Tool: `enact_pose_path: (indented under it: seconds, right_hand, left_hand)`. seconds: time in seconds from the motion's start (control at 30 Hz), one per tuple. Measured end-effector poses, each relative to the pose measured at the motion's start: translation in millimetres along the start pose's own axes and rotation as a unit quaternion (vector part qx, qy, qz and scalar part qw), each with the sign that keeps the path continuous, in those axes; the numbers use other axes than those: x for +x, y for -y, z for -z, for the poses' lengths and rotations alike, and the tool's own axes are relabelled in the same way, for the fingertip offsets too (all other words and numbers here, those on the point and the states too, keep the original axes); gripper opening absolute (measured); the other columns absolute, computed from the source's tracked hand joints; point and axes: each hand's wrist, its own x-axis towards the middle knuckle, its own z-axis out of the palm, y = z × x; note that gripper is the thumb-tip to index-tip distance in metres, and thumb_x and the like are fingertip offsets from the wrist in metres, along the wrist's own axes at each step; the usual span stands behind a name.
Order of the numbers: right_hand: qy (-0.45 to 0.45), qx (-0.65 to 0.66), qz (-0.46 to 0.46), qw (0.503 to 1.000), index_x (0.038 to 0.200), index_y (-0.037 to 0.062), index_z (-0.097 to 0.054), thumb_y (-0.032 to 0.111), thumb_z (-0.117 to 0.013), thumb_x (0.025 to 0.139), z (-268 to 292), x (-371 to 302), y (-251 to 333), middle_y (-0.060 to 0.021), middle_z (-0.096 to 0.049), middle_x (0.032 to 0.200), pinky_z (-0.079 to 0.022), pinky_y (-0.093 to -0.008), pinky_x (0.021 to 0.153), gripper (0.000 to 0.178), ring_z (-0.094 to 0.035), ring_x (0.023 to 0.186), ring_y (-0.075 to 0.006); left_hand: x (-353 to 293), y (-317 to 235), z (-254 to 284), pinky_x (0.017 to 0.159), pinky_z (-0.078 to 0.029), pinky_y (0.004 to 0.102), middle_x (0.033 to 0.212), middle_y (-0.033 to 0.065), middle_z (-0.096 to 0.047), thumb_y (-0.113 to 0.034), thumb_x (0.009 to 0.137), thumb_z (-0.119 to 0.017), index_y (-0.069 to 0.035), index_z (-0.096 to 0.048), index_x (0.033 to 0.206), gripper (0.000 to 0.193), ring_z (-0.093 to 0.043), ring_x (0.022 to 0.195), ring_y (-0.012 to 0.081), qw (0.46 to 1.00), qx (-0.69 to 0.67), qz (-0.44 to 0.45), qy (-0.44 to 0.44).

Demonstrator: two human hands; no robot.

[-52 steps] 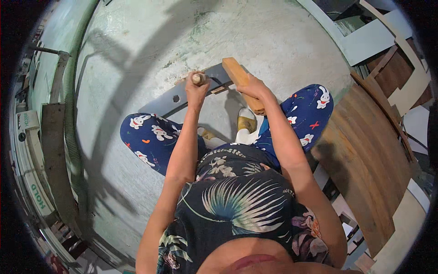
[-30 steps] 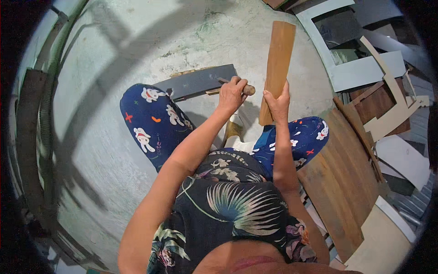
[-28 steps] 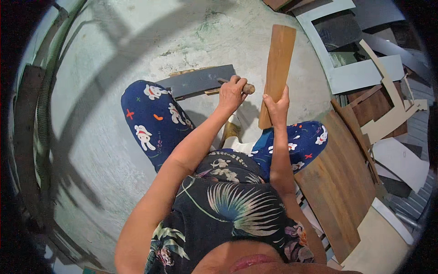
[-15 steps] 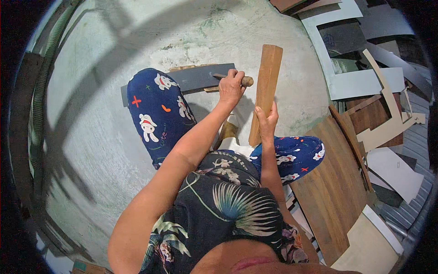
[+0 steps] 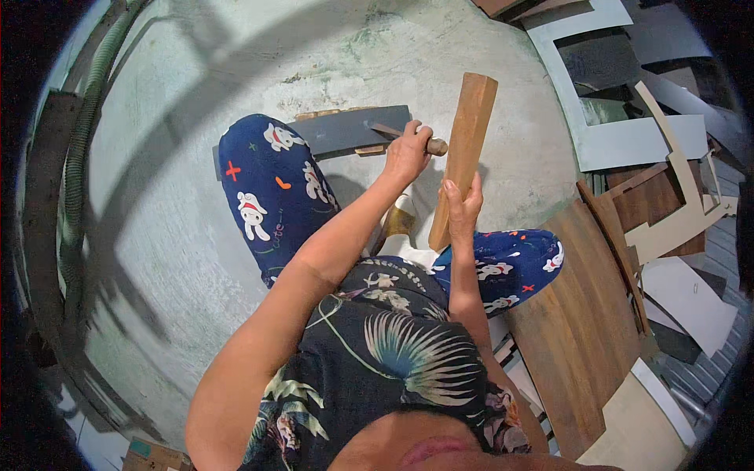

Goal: Using a hand scraper or chisel to clean and prepare a wooden board.

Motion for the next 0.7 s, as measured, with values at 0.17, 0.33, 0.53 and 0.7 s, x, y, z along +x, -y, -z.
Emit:
enact_pose_path:
  seconds: [0.17, 0.33, 0.53, 0.7]
  right_hand:
    - [0.001, -0.002, -0.001, 1.000, 0.122, -0.0011, -0.049, 0.024, -0.065, 0.083, 4, 2, -3, -0.0113, -0.057, 0.105, -0.047, -0.0324, 0.082, 0.048, -0.057, 0.093, -0.0182]
    - [-0.018, 0.002, 0.020, 1.000, 0.134, -0.0010, -0.039, 0.020, -0.064, 0.083, 1, 1, 2, -0.0135, -0.056, 0.113, -0.048, -0.0322, 0.084, 0.060, -0.058, 0.098, -0.0193]
    - [-0.025, 0.026, 0.012, 0.999, 0.141, -0.0013, -0.032, 0.018, -0.064, 0.083, 1, 1, 19, -0.0147, -0.055, 0.118, -0.050, -0.0311, 0.082, 0.070, -0.059, 0.099, -0.0188]
    - [-0.030, 0.014, 0.021, 0.999, 0.141, -0.0017, -0.033, 0.017, -0.064, 0.082, 5, 4, 10, -0.0151, -0.055, 0.117, -0.050, -0.0315, 0.083, 0.069, -0.060, 0.099, -0.0191]
  left_hand:
    - [3, 2, -2, 0.074, -0.051, 0.0446, 0.108, 0.0114, -0.059, -0.006, 0.069, -0.072, -0.011, -0.056, 0.108, 0.042, -0.063, 0.092, 0.0347, 0.999, 0.011, 0.000, 0.044]
    - [2, -2, 3, 0.068, -0.052, 0.0452, 0.103, 0.0120, -0.060, -0.008, 0.073, -0.069, -0.012, -0.056, 0.105, 0.035, -0.064, 0.086, 0.0360, 1.000, 0.000, -0.026, -0.003]
    - [5, -3, 2, 0.069, -0.052, 0.0443, 0.105, 0.0107, -0.061, -0.008, 0.071, -0.072, -0.013, -0.056, 0.108, 0.040, -0.064, 0.086, 0.0347, 0.999, -0.012, -0.033, -0.026]
    - [9, -3, 5, 0.070, -0.052, 0.0438, 0.106, 0.0107, -0.061, -0.008, 0.072, -0.071, -0.013, -0.056, 0.109, 0.040, -0.064, 0.086, 0.0349, 0.999, -0.008, -0.021, -0.036]
